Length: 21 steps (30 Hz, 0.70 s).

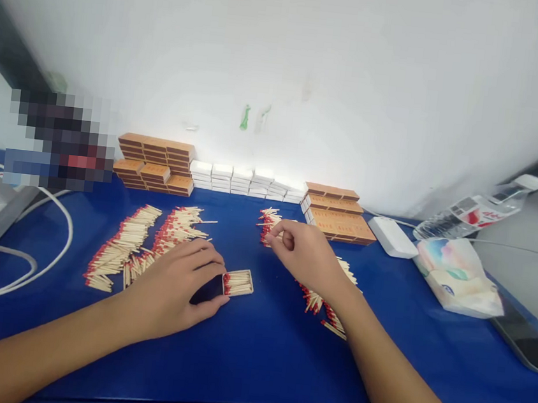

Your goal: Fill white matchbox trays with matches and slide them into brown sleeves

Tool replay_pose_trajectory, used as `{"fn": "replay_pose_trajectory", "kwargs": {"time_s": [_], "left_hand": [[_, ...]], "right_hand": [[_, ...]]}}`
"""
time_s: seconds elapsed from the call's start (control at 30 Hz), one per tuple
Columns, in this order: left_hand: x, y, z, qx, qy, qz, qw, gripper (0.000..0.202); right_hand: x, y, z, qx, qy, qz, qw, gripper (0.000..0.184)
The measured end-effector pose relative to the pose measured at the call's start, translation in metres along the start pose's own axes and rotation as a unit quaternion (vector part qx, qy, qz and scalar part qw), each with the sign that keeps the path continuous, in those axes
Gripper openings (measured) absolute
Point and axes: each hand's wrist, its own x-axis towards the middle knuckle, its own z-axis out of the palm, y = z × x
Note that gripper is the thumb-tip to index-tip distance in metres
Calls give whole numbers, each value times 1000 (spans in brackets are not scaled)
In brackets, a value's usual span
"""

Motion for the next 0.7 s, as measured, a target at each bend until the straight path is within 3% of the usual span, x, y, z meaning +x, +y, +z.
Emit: {"fn": "replay_pose_trajectory", "kwargs": {"time_s": [0.13, 0.3, 0.4, 0.5, 0.7], "left_hand": [[-1, 1, 1, 3, 9, 3, 1000, 18], [-1, 2, 4, 4, 13, 1, 1000, 19], [-1, 1, 5, 4, 10, -3, 1000, 19], [0, 1, 5, 3, 4, -5, 1000, 20], [0, -2, 4, 9, 1, -20, 1000, 20]], "right_hand": [[20, -8, -12, -37, 30, -7, 999, 25], [62, -71, -5, -15, -11, -58, 998, 26], [105, -113, 22, 99, -30, -20, 994, 30], [150, -142, 60, 148, -43, 27, 988, 35], [198, -163, 116, 202, -60, 114, 971, 44]]}}
